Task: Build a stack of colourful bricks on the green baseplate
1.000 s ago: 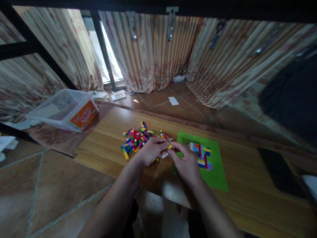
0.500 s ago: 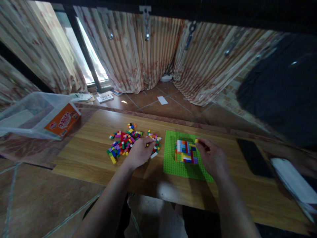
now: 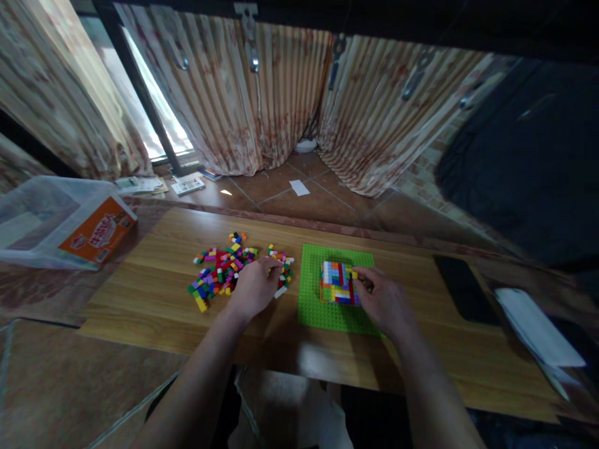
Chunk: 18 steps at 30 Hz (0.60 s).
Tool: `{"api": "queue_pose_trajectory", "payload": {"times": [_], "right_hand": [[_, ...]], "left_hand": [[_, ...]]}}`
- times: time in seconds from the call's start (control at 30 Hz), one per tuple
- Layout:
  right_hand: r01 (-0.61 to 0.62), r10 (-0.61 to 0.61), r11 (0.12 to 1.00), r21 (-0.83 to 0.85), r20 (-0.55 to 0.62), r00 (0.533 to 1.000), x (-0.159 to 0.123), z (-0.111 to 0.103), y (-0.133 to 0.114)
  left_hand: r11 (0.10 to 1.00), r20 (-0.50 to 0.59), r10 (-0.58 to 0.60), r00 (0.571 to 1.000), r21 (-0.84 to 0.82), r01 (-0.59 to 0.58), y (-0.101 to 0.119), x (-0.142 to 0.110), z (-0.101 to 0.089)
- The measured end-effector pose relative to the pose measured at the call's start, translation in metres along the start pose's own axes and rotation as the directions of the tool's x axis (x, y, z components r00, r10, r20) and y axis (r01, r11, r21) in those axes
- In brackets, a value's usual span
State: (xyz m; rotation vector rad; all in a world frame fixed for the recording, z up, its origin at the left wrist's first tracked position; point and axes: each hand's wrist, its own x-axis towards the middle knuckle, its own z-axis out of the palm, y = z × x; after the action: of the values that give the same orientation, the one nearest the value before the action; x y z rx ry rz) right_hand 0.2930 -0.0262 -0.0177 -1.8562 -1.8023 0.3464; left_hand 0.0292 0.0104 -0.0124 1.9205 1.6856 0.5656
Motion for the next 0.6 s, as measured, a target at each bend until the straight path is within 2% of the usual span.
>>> {"api": "queue_pose_trajectory", "payload": {"times": [0.3,0.6], "right_hand": [[0.009,-0.009,1.0,-0.014,-0.019,1.0,0.001,0.0047,-0.0031],[-0.045,0.045,0.999,0.01,0.0,0.999,-0.0006,0.0024,-0.0042]], "left_hand": [[0.998,-0.022,0.059,0.998,0.013,-0.058,-0.0033,-0.0004,-0.0003],[0.999,-0.04,0.044,0.998,-0.017,-0.045,0.0007,-0.0016,-0.0055]]}}
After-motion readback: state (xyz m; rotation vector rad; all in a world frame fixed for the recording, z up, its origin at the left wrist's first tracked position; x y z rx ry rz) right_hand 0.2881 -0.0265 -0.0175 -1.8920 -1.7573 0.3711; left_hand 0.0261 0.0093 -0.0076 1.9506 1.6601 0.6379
